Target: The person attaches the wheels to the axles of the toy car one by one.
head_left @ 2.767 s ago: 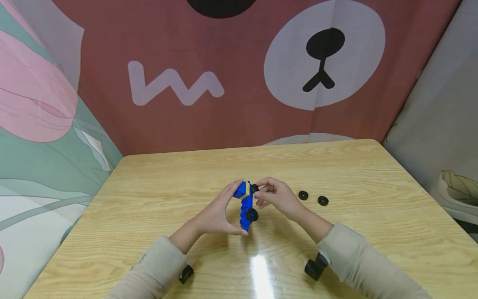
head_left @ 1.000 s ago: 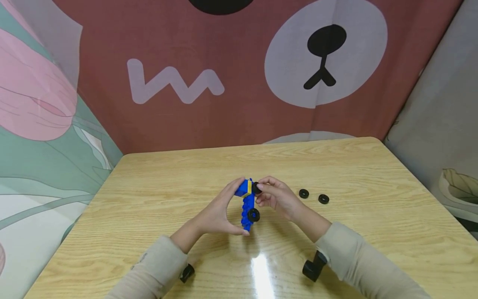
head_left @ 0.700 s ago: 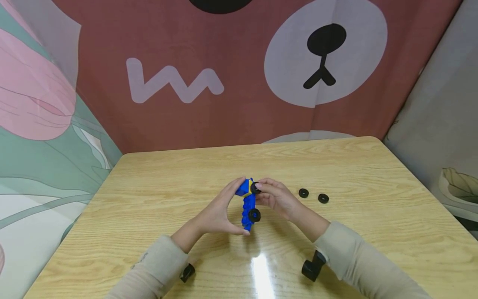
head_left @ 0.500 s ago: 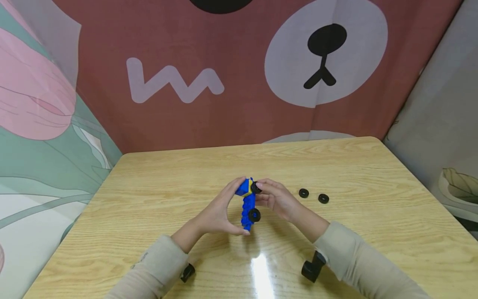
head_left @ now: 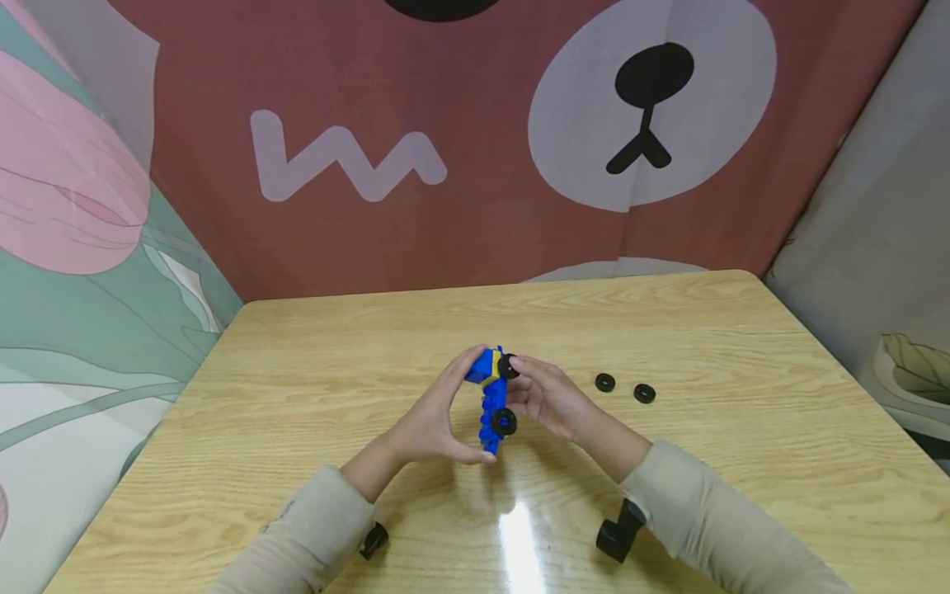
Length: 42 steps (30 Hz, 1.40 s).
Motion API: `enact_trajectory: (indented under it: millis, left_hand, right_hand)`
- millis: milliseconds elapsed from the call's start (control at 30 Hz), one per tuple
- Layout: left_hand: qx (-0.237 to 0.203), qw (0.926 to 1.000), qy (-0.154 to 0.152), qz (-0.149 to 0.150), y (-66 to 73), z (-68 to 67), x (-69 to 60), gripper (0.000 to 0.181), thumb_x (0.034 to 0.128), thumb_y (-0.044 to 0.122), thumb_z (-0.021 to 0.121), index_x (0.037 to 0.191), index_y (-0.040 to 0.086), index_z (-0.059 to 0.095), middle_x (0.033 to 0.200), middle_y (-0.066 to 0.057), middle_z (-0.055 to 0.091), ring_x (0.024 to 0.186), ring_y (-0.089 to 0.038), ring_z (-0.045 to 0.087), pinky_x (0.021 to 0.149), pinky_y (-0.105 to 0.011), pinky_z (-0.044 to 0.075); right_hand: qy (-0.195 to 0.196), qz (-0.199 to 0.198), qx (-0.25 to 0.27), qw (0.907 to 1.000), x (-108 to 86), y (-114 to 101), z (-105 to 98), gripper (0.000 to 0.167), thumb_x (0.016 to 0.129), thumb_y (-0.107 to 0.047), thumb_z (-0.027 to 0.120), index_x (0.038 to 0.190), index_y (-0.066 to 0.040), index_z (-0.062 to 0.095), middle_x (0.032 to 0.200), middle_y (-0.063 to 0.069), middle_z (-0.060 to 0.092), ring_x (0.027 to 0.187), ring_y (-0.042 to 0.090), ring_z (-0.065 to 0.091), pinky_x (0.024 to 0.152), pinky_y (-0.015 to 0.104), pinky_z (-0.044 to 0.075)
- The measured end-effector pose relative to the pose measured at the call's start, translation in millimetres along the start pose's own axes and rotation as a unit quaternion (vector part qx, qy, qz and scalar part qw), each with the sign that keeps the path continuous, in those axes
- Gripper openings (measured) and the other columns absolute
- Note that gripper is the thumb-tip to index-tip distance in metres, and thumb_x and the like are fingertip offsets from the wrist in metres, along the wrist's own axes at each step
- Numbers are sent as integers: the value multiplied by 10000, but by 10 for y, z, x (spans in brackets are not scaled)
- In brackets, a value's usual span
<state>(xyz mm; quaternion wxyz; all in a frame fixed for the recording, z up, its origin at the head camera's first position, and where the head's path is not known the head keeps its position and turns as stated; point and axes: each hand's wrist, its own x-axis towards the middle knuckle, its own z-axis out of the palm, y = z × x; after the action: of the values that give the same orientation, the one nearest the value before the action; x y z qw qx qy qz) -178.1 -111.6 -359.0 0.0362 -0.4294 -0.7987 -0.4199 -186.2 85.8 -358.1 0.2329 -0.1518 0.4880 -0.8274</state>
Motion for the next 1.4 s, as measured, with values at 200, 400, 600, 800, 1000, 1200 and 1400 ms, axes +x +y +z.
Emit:
enact_trajectory:
  millis: [200, 400, 600, 800, 1000, 1200, 1400]
  left_hand:
    - [-38, 10000, 23, -31, -9, 7, 1, 1167, 523, 301, 817, 1388, 146, 49, 1393, -69, 165, 1234, -205, 224, 980, -434, 225]
    - [-76, 9999, -31, -72, 7, 10, 3, 1172, 525, 289, 820, 1389, 173, 37, 1406, -57, 135, 1248, -204, 198, 986, -434, 211]
    - [-43, 10000, -54, -18, 2, 14, 0, 1179, 516, 298, 823, 1388, 157, 41, 1408, -37, 128, 1250, -203, 196, 990, -421, 208]
    - [112, 9998, -83, 168, -9, 32, 9, 1188, 496, 297, 830, 1384, 103, 66, 1406, -60, 139, 1252, -211, 193, 1001, -394, 195]
    - [135, 9995, -101, 265, -20, 46, 10, 1202, 484, 279, 835, 1385, 101, 60, 1408, -68, 130, 1250, -213, 199, 1001, -393, 197]
    - [20, 9995, -85, 308, -3, 35, 15, 1212, 473, 243, 842, 1381, 89, 53, 1405, -90, 130, 1245, -223, 208, 998, -396, 204]
    - [-148, 9995, -10, 273, 210, -48, 39, 1171, 494, 179, 837, 1365, 42, 66, 1385, -147, 159, 1236, -261, 224, 988, -433, 208]
  right_hand:
    - [237, -6, -8, 9997, -5, 2, 31, 239, 935, -205, 351, 973, -75, 548, 789, 79, 626, 726, 205, 603, 723, 332, 480]
    - [332, -48, -20, 9994, -10, -3, 51, 235, 931, -205, 357, 933, -86, 560, 770, 70, 607, 707, 207, 597, 704, 330, 485]
    - [415, -137, -94, 9990, -15, -2, 84, 210, 909, -199, 396, 893, -96, 578, 742, 51, 588, 682, 175, 581, 677, 312, 486]
    - [413, -276, -131, 9987, -10, 29, 83, 185, 887, -163, 408, 961, -85, 559, 757, 41, 610, 674, 184, 593, 676, 324, 491]
    - [314, -335, -150, 9988, -19, 47, 67, 198, 889, -189, 416, 997, -93, 552, 777, 40, 616, 695, 198, 602, 694, 335, 488]
    - [171, -368, -117, 9991, -31, 26, 66, 206, 906, -185, 393, 975, -103, 571, 789, 41, 616, 734, 193, 598, 712, 330, 483]
    - [170, -454, -46, 9988, -44, -6, 84, 196, 909, -212, 407, 983, -124, 565, 802, 28, 613, 742, 171, 586, 719, 335, 477]
